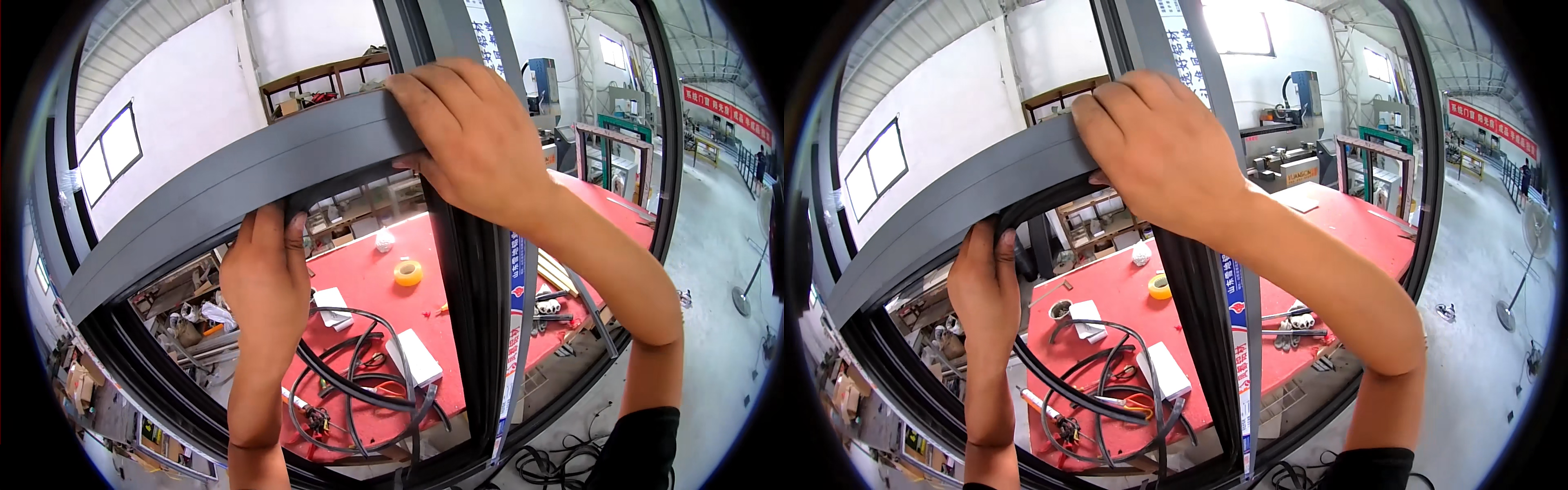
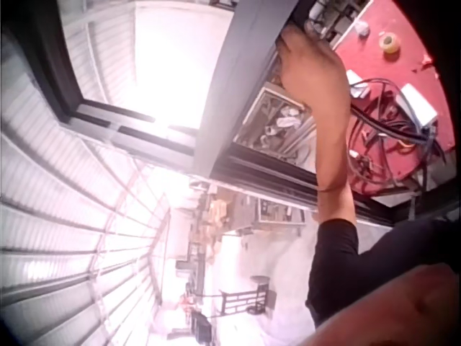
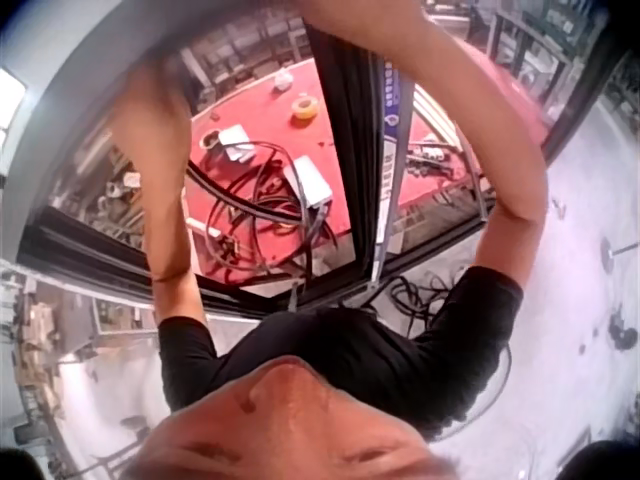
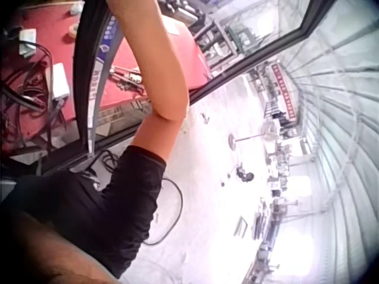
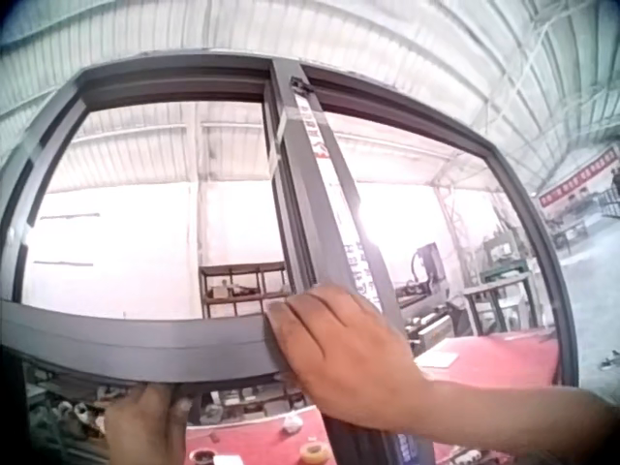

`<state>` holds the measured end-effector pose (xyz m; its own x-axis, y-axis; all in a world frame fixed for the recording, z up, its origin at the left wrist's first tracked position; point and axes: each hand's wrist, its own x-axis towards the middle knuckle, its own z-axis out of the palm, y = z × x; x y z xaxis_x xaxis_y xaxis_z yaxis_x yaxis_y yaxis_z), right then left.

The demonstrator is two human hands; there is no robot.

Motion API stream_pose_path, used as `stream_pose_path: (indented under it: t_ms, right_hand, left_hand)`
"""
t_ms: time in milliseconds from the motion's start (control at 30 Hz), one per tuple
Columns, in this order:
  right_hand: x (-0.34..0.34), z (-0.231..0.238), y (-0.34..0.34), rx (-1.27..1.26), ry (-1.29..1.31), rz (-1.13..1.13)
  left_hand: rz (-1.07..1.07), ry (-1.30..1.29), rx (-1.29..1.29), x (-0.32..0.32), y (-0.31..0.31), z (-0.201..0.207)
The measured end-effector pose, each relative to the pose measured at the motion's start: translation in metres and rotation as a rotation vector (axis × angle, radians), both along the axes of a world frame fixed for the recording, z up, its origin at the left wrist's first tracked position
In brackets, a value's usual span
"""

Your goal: The person trims a length of rubber seal using shears and then presses it into the channel of a window frame by hand.

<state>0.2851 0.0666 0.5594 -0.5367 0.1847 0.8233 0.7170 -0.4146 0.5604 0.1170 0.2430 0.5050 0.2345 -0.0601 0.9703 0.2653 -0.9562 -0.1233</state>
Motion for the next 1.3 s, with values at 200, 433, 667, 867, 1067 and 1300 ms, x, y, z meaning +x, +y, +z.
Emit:
stream_pose_path:
  t_ms: [200,433,667,867,1067,1300]
  right_hand:
    - [-0.007,0.000,0.005,0.000,0.042,-0.001]
    - [-0.008,-0.001,0.017,0.011,0.062,0.062]
    - [-0.022,-0.001,0.030,0.023,0.120,0.150]
    - [-0.022,-0.003,0.031,0.042,0.136,0.119]
    - [-0.028,-0.002,0.027,0.034,0.163,0.066]
    - [-0.027,-0.002,0.028,0.012,0.159,0.032]
  left_hand:
    - [0.002,0.021,-0.015,-0.001,0.003,-0.002]
    - [0.006,0.038,-0.046,0.001,0.001,0.000]
    - [0.018,0.020,-0.129,-0.002,-0.007,0.002]
    - [-0.011,0.046,-0.068,-0.001,0.003,-0.002]
    - [-0.153,0.145,-0.299,-0.038,0.031,-0.030]
    - [-0.018,0.101,-0.168,-0.083,0.058,-0.021]
